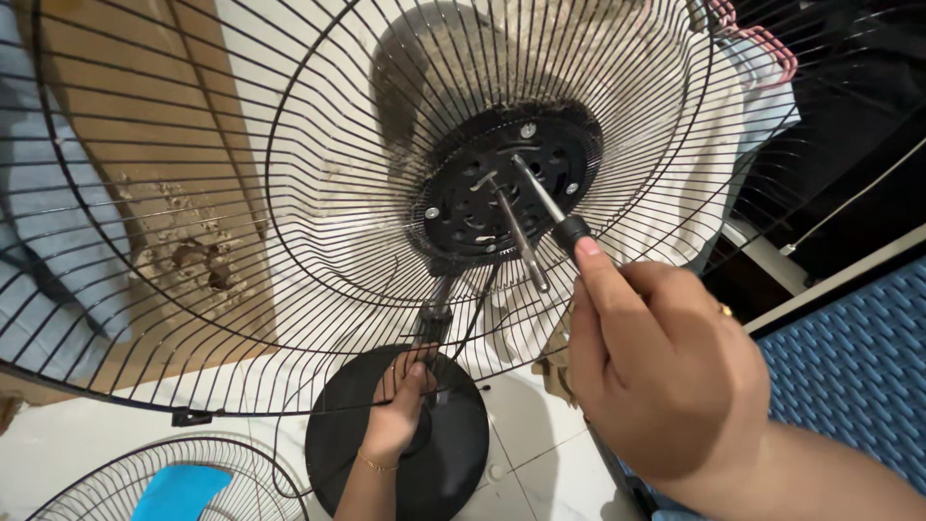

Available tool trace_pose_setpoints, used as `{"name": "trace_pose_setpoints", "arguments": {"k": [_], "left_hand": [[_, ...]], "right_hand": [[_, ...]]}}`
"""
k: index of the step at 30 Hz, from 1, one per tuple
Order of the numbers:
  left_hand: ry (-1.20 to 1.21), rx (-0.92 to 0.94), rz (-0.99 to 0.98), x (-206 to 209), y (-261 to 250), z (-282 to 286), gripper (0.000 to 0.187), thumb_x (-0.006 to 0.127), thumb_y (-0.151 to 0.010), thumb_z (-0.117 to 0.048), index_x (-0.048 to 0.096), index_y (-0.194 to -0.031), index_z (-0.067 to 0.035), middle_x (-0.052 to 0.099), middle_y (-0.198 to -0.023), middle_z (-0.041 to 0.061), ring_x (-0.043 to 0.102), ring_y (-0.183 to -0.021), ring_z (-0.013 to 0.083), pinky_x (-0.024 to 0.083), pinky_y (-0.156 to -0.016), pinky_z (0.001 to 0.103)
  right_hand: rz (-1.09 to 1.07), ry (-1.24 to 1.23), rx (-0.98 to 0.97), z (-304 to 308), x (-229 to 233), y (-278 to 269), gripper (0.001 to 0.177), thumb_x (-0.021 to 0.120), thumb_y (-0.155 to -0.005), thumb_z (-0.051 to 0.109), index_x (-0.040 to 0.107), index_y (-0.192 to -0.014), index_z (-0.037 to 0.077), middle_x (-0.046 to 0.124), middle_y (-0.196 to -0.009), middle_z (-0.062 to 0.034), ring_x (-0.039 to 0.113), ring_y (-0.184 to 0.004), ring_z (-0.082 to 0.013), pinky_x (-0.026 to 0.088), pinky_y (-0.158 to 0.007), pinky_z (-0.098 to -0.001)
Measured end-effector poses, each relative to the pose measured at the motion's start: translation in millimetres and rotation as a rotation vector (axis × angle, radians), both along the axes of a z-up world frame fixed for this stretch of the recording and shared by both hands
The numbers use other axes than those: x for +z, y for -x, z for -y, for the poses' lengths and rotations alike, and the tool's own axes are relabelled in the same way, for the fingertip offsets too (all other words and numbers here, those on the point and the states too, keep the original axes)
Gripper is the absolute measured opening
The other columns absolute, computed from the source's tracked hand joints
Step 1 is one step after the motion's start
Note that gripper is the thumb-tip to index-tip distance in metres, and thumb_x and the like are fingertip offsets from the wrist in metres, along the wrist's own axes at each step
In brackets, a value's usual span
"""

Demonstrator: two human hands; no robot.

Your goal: The person uses a screwdriver to tighten screws on the central hub of a standing fan. They repeatedly adjust the screwdriver and reposition their hands to secure the fan's internal components.

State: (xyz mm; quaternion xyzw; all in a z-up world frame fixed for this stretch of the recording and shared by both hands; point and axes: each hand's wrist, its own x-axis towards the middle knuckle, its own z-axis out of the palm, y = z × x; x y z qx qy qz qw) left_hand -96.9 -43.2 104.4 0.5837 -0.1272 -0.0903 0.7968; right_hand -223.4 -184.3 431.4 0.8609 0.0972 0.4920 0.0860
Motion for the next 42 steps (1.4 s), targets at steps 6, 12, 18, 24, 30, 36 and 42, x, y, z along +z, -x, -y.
{"name": "trace_pose_setpoints", "arguments": {"k": [6,12,18,24,30,36,42], "left_hand": [[-0.118,0.056,0.071,4,6,0,0.033,0.047,-0.102,-0.017,0.069,-0.122,-0.002,0.063,-0.080,0.004,0.055,-0.071,0.0127,0.048,-0.069,0.028],[-0.236,0.097,0.211,3,11,-3,0.033,0.046,-0.103,-0.020,0.068,-0.122,-0.004,0.066,-0.086,0.002,0.060,-0.077,0.0110,0.050,-0.074,0.028],[0.025,0.000,0.023,-3,10,1,0.033,0.048,-0.104,-0.015,0.067,-0.126,0.000,0.063,-0.087,0.004,0.054,-0.076,0.0119,0.048,-0.073,0.028],[0.175,-0.058,-0.035,-15,6,3,0.034,0.047,-0.103,-0.013,0.064,-0.128,0.001,0.066,-0.096,0.002,0.050,-0.076,0.0110,0.046,-0.071,0.027],[0.166,-0.058,-0.037,-16,7,2,0.033,0.048,-0.104,-0.014,0.064,-0.128,0.001,0.065,-0.098,0.001,0.048,-0.075,0.0101,0.044,-0.069,0.026],[0.126,-0.034,-0.021,-8,9,1,0.033,0.049,-0.103,-0.016,0.067,-0.126,0.000,0.066,-0.092,0.001,0.050,-0.074,0.0096,0.043,-0.066,0.025],[0.013,-0.010,-0.037,-4,9,-6,0.034,0.048,-0.102,-0.019,0.068,-0.125,-0.004,0.064,-0.083,0.001,0.052,-0.072,0.0087,0.043,-0.063,0.024]], "right_hand": [[0.036,0.052,-0.007,-9,7,2,0.024,0.083,-0.084,0.000,0.076,-0.107,-0.001,0.064,-0.087,-0.0148,0.052,-0.052,-0.0169,0.040,-0.044,-0.0306],[0.004,-0.080,-0.063,-20,12,7,0.019,0.078,-0.089,0.006,0.076,-0.106,-0.002,0.063,-0.076,-0.0113,0.058,-0.052,-0.0223,0.045,-0.047,-0.0329],[-0.048,-0.129,-0.092,-16,15,7,0.012,0.072,-0.097,0.007,0.074,-0.106,-0.001,0.066,-0.081,-0.0117,0.063,-0.061,-0.0255,0.049,-0.053,-0.0346],[-0.202,-0.142,-0.035,-14,11,13,0.031,0.072,-0.086,0.009,0.072,-0.115,-0.004,0.063,-0.094,-0.0187,0.062,-0.057,-0.0260,0.051,-0.050,-0.0336],[-0.200,-0.077,-0.138,-15,10,16,0.033,0.073,-0.093,0.007,0.072,-0.124,-0.001,0.066,-0.078,-0.0113,0.061,-0.053,-0.0265,0.048,-0.048,-0.0370],[-0.141,-0.142,0.043,-11,13,12,0.026,0.071,-0.089,0.007,0.066,-0.113,-0.003,0.067,-0.093,-0.0161,0.067,-0.071,-0.0334,0.054,-0.062,-0.0392],[-0.164,-0.057,-0.049,-16,16,20,0.031,0.073,-0.088,0.009,0.071,-0.118,0.000,0.064,-0.086,-0.0151,0.062,-0.059,-0.0287,0.050,-0.052,-0.0383]]}}
